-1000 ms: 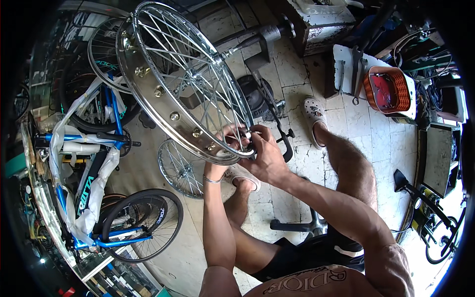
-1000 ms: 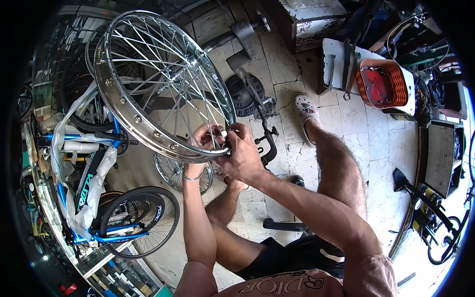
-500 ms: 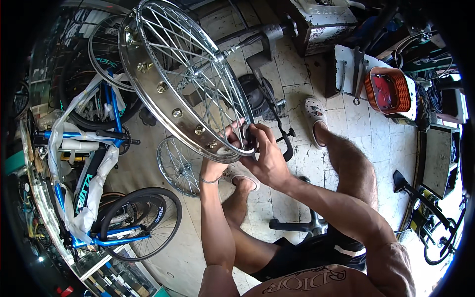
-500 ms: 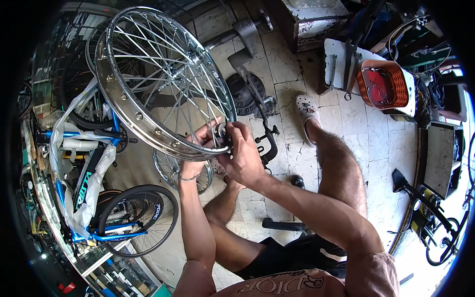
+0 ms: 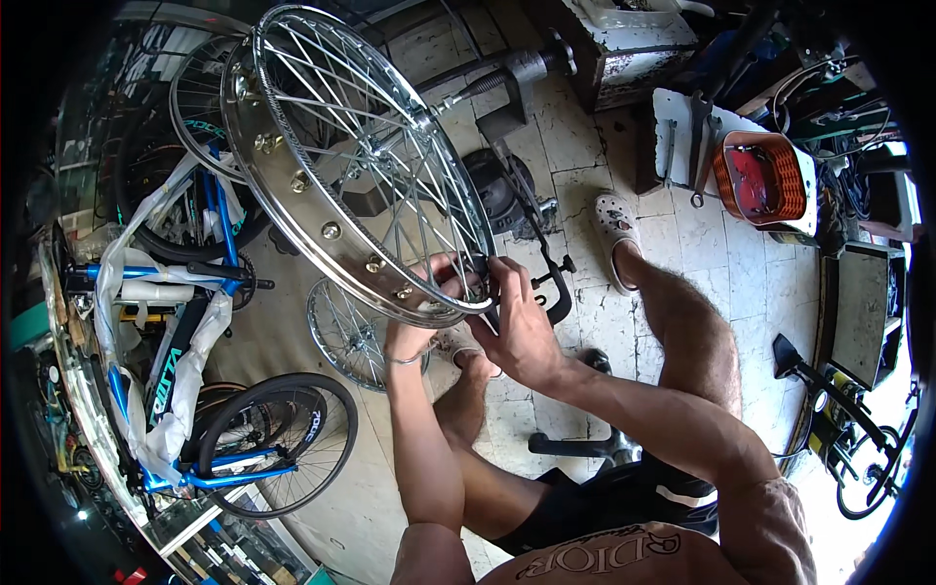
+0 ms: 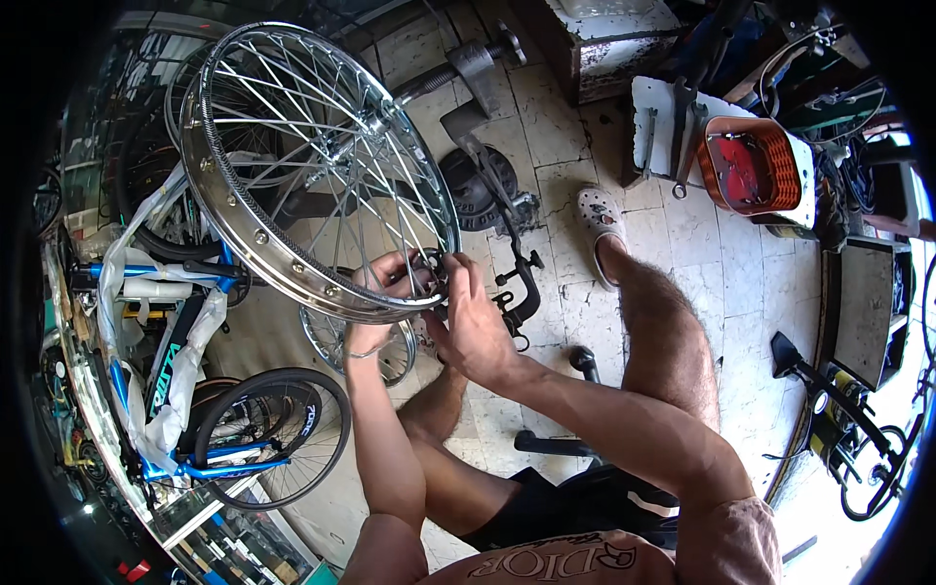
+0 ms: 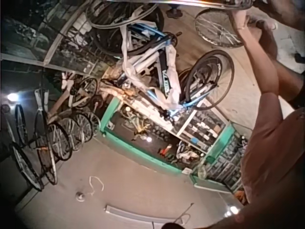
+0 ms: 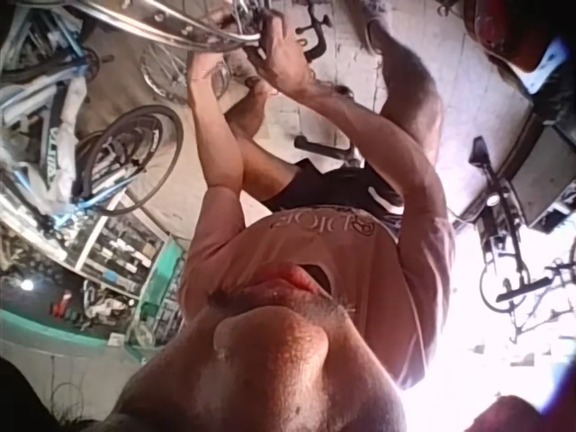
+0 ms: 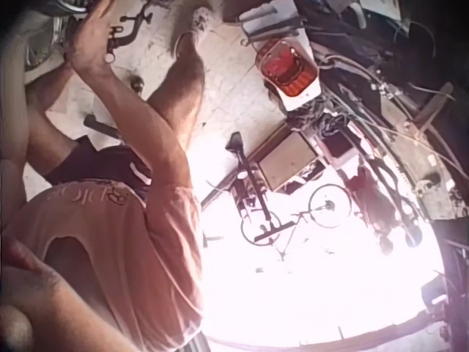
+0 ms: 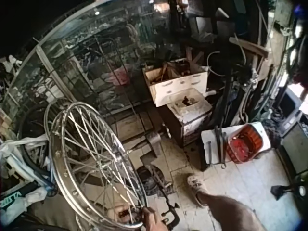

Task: The person uses a spoke wrench to adjust the tension of the spokes on a bicycle wheel mounted in a truing stand. They rotate the wheel to check for lateral wobbles and tighten or loosen specific nipples to align the rim.

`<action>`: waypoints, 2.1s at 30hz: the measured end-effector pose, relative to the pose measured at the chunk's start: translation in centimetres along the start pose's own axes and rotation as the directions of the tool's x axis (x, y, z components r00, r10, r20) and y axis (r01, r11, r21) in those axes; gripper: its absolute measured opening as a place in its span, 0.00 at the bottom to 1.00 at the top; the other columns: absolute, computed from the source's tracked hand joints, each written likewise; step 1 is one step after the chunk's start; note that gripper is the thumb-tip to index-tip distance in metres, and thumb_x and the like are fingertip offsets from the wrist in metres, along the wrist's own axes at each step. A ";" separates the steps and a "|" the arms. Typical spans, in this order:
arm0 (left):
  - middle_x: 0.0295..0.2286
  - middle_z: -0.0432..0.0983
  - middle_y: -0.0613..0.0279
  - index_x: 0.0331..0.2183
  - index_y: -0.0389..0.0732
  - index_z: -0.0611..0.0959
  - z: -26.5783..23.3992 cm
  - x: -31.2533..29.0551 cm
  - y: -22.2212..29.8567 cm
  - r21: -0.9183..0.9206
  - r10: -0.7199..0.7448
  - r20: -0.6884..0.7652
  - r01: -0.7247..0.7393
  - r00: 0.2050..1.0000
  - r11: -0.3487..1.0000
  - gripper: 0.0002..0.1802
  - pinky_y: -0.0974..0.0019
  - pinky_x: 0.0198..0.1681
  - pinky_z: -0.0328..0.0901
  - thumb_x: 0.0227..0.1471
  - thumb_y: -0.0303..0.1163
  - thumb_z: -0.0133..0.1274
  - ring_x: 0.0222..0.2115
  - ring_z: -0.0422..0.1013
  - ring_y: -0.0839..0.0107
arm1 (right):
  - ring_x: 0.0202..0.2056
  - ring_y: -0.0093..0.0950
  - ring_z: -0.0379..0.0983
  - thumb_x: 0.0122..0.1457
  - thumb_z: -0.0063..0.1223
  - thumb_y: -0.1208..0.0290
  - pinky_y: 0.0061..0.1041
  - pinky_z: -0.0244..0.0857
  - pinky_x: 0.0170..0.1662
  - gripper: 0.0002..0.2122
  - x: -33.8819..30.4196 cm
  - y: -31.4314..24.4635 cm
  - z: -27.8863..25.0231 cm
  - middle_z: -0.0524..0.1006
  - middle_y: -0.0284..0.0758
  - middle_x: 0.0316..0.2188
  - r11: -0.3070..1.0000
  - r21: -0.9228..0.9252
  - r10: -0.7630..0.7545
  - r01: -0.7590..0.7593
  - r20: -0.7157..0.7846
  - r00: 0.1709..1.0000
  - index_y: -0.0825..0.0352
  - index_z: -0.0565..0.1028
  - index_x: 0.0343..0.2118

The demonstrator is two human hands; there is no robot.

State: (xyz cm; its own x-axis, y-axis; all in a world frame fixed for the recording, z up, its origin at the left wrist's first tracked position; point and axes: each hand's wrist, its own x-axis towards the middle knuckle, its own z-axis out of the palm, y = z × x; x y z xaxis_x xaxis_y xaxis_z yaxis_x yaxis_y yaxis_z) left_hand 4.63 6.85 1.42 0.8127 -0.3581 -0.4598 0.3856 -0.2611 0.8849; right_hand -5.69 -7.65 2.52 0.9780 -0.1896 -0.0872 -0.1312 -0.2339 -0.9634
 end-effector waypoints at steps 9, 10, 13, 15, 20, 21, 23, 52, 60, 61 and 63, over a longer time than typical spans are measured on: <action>0.37 0.80 0.59 0.43 0.34 0.79 0.0 -0.7 0.9 -0.335 0.012 0.015 -0.007 1.000 0.942 0.18 0.72 0.39 0.72 0.49 0.25 0.64 0.35 0.76 0.75 | 0.54 0.50 0.62 0.44 0.64 0.74 0.39 0.63 0.56 0.32 1.3 0.6 -0.4 0.61 0.51 0.55 1.000 -0.011 -0.020 0.020 -0.027 0.999 0.75 0.64 0.54; 0.37 0.79 0.61 0.44 0.35 0.78 -0.1 -0.5 0.6 -0.220 0.069 0.032 -0.060 0.997 0.974 0.19 0.72 0.40 0.71 0.50 0.26 0.63 0.36 0.75 0.76 | 0.55 0.48 0.63 0.45 0.65 0.73 0.37 0.64 0.55 0.31 1.4 0.3 -0.3 0.62 0.49 0.55 1.000 -0.011 0.015 -0.015 -0.010 1.000 0.76 0.65 0.53; 0.37 0.77 0.66 0.47 0.37 0.78 1.0 -0.4 1.5 0.013 0.079 0.169 -0.083 0.982 0.996 0.19 0.74 0.41 0.68 0.53 0.30 0.61 0.38 0.71 0.79 | 0.54 0.45 0.64 0.44 0.66 0.71 0.35 0.66 0.53 0.30 1.7 0.1 -0.6 0.63 0.47 0.54 0.997 -0.046 0.066 -0.066 0.013 0.998 0.75 0.68 0.51; 0.37 0.77 0.66 0.47 0.36 0.78 1.5 -0.4 1.7 0.048 0.021 0.156 -0.029 0.988 0.998 0.20 0.75 0.39 0.68 0.54 0.31 0.61 0.37 0.71 0.81 | 0.52 0.45 0.66 0.44 0.66 0.71 0.36 0.68 0.51 0.30 1.8 -0.1 -0.6 0.64 0.47 0.53 0.995 -0.071 0.064 -0.064 -0.004 0.998 0.73 0.67 0.51; 0.31 0.79 0.67 0.41 0.34 0.81 1.4 -0.3 2.1 0.252 -0.034 0.042 0.022 0.999 0.968 0.16 0.76 0.34 0.68 0.53 0.31 0.62 0.30 0.72 0.81 | 0.51 0.46 0.66 0.46 0.63 0.75 0.37 0.68 0.52 0.30 1.5 -0.2 -0.2 0.62 0.49 0.54 0.990 -0.070 0.119 -0.120 -0.024 0.993 0.72 0.63 0.53; 0.30 0.80 0.66 0.39 0.34 0.82 1.8 -0.5 2.0 0.169 -0.010 -0.002 0.010 1.000 0.986 0.14 0.76 0.34 0.69 0.51 0.30 0.64 0.29 0.73 0.81 | 0.51 0.46 0.66 0.46 0.62 0.76 0.37 0.67 0.53 0.30 1.6 0.0 -0.1 0.62 0.49 0.54 0.992 -0.059 0.111 -0.113 -0.024 0.993 0.72 0.62 0.53; 0.31 0.80 0.64 0.39 0.33 0.82 2.1 -1.1 2.2 -0.002 0.019 -0.002 -0.019 1.000 1.000 0.14 0.76 0.34 0.70 0.50 0.28 0.64 0.29 0.74 0.80 | 0.52 0.47 0.65 0.47 0.61 0.78 0.37 0.67 0.54 0.29 1.5 0.4 0.1 0.61 0.49 0.54 0.995 -0.082 0.047 -0.051 -0.056 0.997 0.73 0.63 0.53; 0.33 0.78 0.63 0.42 0.33 0.78 1.5 -1.7 1.4 -0.040 0.096 -0.005 -0.096 0.995 0.995 0.15 0.75 0.31 0.69 0.52 0.24 0.60 0.30 0.73 0.79 | 0.48 0.48 0.63 0.44 0.63 0.75 0.42 0.60 0.54 0.30 1.4 -0.1 -0.6 0.67 0.50 0.43 0.988 -0.124 0.099 -0.097 0.018 0.995 0.74 0.61 0.50; 0.41 0.76 0.63 0.50 0.32 0.74 1.7 -1.3 1.7 -0.085 0.132 0.095 -0.124 0.987 0.989 0.23 0.71 0.42 0.68 0.55 0.32 0.59 0.39 0.72 0.77 | 0.49 0.48 0.63 0.46 0.61 0.73 0.42 0.60 0.55 0.30 0.8 -0.4 -0.8 0.68 0.50 0.46 0.983 -0.182 0.034 -0.027 0.035 0.999 0.73 0.62 0.53; 0.44 0.75 0.62 0.53 0.33 0.73 1.6 -1.4 2.0 -0.154 0.131 0.124 -0.111 0.984 0.982 0.25 0.69 0.46 0.66 0.57 0.35 0.57 0.43 0.70 0.76 | 0.49 0.48 0.63 0.46 0.61 0.73 0.42 0.60 0.55 0.30 0.9 -0.4 -0.9 0.68 0.51 0.46 0.980 -0.201 0.014 -0.006 0.037 0.999 0.73 0.62 0.53; 0.42 0.77 0.64 0.52 0.34 0.76 1.0 -1.0 1.8 -0.115 0.083 0.118 -0.069 0.990 0.991 0.23 0.71 0.44 0.67 0.58 0.35 0.56 0.40 0.71 0.77 | 0.49 0.48 0.63 0.45 0.62 0.73 0.42 0.60 0.55 0.31 1.0 -0.4 -0.8 0.68 0.50 0.46 0.977 -0.214 -0.006 0.011 0.024 1.000 0.73 0.62 0.54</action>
State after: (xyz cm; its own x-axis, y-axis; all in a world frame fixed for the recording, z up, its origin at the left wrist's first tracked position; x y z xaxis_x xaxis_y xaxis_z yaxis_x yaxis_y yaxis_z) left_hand 4.09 5.85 3.36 0.7844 -0.4821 -0.3903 0.3760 -0.1309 0.9173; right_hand -4.81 -8.53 2.98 0.9824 -0.1651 -0.0875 -0.1521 -0.4343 -0.8878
